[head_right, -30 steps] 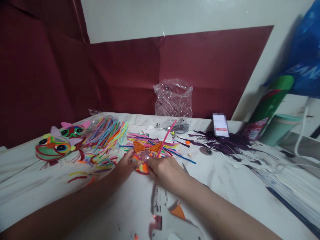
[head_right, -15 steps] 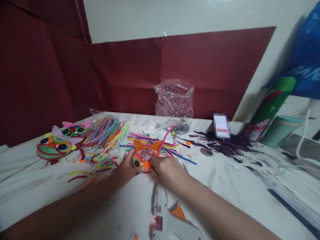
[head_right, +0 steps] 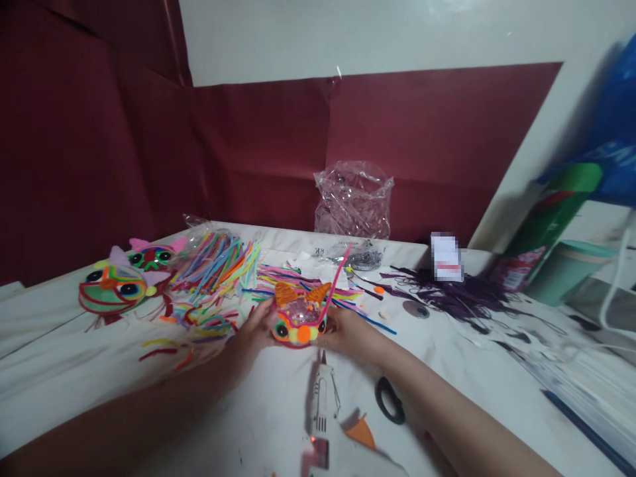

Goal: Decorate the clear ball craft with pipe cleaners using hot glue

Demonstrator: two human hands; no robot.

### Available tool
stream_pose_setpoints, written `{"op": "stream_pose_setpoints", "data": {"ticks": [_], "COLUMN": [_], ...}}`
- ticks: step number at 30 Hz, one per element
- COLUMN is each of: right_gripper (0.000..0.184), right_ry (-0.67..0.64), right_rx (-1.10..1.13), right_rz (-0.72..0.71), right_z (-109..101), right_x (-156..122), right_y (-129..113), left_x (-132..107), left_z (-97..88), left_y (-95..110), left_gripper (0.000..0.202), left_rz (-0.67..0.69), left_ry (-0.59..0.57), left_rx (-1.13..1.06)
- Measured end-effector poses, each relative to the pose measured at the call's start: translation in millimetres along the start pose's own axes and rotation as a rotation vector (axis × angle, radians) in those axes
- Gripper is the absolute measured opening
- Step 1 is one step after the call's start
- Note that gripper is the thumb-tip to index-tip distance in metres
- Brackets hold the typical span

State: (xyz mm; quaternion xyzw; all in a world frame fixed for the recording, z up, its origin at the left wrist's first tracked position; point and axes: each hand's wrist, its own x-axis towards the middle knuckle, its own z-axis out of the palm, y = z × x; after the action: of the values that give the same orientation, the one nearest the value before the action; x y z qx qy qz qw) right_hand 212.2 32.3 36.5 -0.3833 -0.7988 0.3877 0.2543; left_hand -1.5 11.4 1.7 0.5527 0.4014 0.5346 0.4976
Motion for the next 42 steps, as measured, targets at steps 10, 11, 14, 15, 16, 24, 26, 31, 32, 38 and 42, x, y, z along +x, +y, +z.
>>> {"op": "stream_pose_setpoints", "data": {"ticks": [10, 11, 14, 15, 16, 24, 26, 31, 32, 38, 42], "right_gripper": [0.046, 0.045, 0.045, 0.045, 0.045, 0.046, 0.047, 0.047, 0.047, 0.050, 0.047], "right_ry": [0.070, 0.073, 0.084, 0.087, 0.089, 0.053, 0.036, -0.008, -0.012, -0.057, -0.072], "right_rx": [-0.067, -0.064, -0.059, -0.063, -0.068, -0.050, -0.045, 0.036, 0.047, 0.135, 0.192], "right_rz": [-0.024, -0.027, -0.029, -0.024, -0.017, -0.021, -0.008, -0.033, -0.044, -0.058, -0.079], "right_z": [10.0, 10.3, 10.9, 11.1, 11.2, 9.8, 9.0, 7.2, 6.8, 5.1, 4.6], "right_x": [0.4, 0.3, 0.3, 0.3, 0.2, -0.2, 0.2, 1.7, 2.1, 3.8, 3.7], "right_y": [4.2, 4.1, 4.5, 4.6, 4.6, 2.3, 3.2, 9.1, 10.7, 16.1, 10.7], "left_x": [3.6, 3.7, 4.4, 4.9, 5.3, 2.8, 1.3, 3.1, 3.9, 6.6, 9.1], "left_z": [-0.9, -0.1, 1.9, 2.3, 2.6, 3.8, 2.4, -4.0, -5.1, -8.6, -8.8], "left_y": [0.3, 0.5, 0.5, 0.1, -0.5, 0.5, 4.3, 9.2, 8.5, 1.9, -1.1], "left_gripper": [0.049, 0.047, 0.044, 0.044, 0.044, 0.048, 0.046, 0.052, 0.053, 0.054, 0.055], "left_rz": [0.017, 0.028, 0.036, 0.031, 0.027, 0.052, 0.035, -0.023, -0.022, -0.026, -0.058], "left_ry": [0.063, 0.065, 0.100, 0.112, 0.120, 0.092, 0.075, 0.097, 0.104, 0.086, 0.084], "left_rx": [-0.018, -0.013, 0.012, 0.020, 0.027, 0.012, -0.010, -0.050, -0.044, -0.020, -0.005]}}
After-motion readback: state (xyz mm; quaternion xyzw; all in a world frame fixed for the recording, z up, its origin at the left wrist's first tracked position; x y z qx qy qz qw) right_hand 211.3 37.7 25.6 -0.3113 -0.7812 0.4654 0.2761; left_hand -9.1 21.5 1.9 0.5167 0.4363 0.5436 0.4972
